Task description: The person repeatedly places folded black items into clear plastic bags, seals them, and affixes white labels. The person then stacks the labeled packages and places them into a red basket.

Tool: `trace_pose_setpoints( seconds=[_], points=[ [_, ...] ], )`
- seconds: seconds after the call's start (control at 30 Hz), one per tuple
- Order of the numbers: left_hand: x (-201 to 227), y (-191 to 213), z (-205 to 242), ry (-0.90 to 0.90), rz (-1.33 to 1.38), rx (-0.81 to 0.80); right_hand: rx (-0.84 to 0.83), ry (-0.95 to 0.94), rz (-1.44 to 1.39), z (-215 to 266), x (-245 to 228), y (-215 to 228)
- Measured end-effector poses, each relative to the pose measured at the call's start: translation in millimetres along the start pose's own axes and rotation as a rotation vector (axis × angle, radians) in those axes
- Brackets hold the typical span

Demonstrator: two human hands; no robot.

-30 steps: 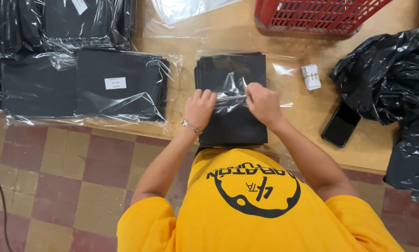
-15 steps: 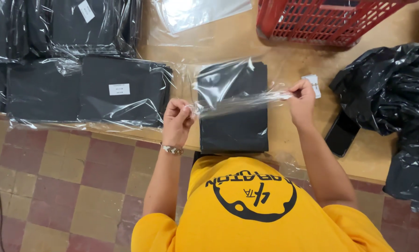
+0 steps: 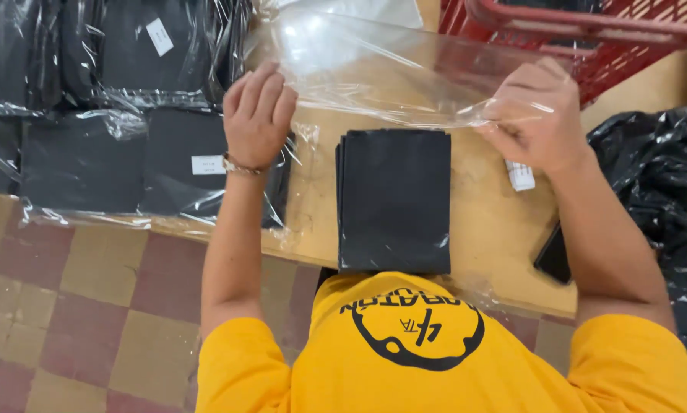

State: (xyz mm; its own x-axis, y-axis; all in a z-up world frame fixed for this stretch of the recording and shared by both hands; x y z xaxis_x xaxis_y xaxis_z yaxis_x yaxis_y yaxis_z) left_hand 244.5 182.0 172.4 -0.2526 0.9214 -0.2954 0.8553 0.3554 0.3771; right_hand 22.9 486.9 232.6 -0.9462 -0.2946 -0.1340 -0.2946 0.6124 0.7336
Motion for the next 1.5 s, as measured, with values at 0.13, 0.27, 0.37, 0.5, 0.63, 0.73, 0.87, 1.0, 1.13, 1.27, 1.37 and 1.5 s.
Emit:
trace_pose_setpoints(
  seconds=[0.13,0.27,0.37,0.5,0.63,0.73,0.87,1.0,1.13,1.27,1.37,1.5],
  points=[
    [43.8,-79.0,113.4,0.213,-0.044,-0.395,-0.103,0.053,0.405,85.7,69.7,-88.2],
    [107.3,-141.5,202.9,0.59,0.024,-0.832,-0.484,-0.293,0.592,152.3,90.7,-179.3],
    [113.8,-152.8,215.2,0.796,0.218,-1.037,-0.398,-0.331,0.612,191.3,118.4,-222.9],
    [113.8,-159.6,223.7,1.162,0.43,-1.212,-0.377,-0.429,0.61,227.3,134.7,-248.6],
    [108.5,-168.5,238.4,1.354,0.572,-1.254,-0.526,-0.728,0.402,213.5,122.9,-247.6],
    [108.7,-176.8,246.0,1.341,0.655,-1.266,-0.605,-1.202,0.001,186.1,118.0,-239.1],
    [111.2,-172.6,254.1,1.368,0.83,-1.252,-0.261,-1.944,-0.378,206.6,128.3,-250.9],
    [129.6,-188.9,291.8,1.391,0.981,-1.146,-0.34,-1.941,-0.36,253.7,156.1,-279.1],
    [133.3,-177.9,287.3,1.392,1.059,-1.117,-0.444,-1.686,-0.655,287.1,176.1,-302.9],
    [145.1,-175.2,302.0,1.412,1.122,-1.164,-0.487,-1.639,-0.862,256.6,163.3,-266.1],
    [144.7,-172.2,298.1,1.435,1.166,-1.256,-0.484,-1.607,-0.967,246.2,146.4,-243.2],
    [131.8,-154.2,267.3,1.406,1.162,-1.368,-0.261,-1.574,-1.076,277.0,123.8,-236.3]
  ],
)
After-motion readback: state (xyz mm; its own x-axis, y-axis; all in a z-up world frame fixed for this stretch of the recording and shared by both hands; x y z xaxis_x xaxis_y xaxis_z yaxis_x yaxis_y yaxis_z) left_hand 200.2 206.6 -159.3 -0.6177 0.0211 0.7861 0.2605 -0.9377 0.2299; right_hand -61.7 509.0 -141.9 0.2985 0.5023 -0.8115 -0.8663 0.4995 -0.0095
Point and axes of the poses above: each hand's wrist, its own z-axis away from the middle knuckle, its own y-axis out of the back of the hand, x = y × z, the point moved 3 cm from there along -z, towards the middle knuckle, and after that the axes turned 8 degrees about y, right-handed, at the moved point
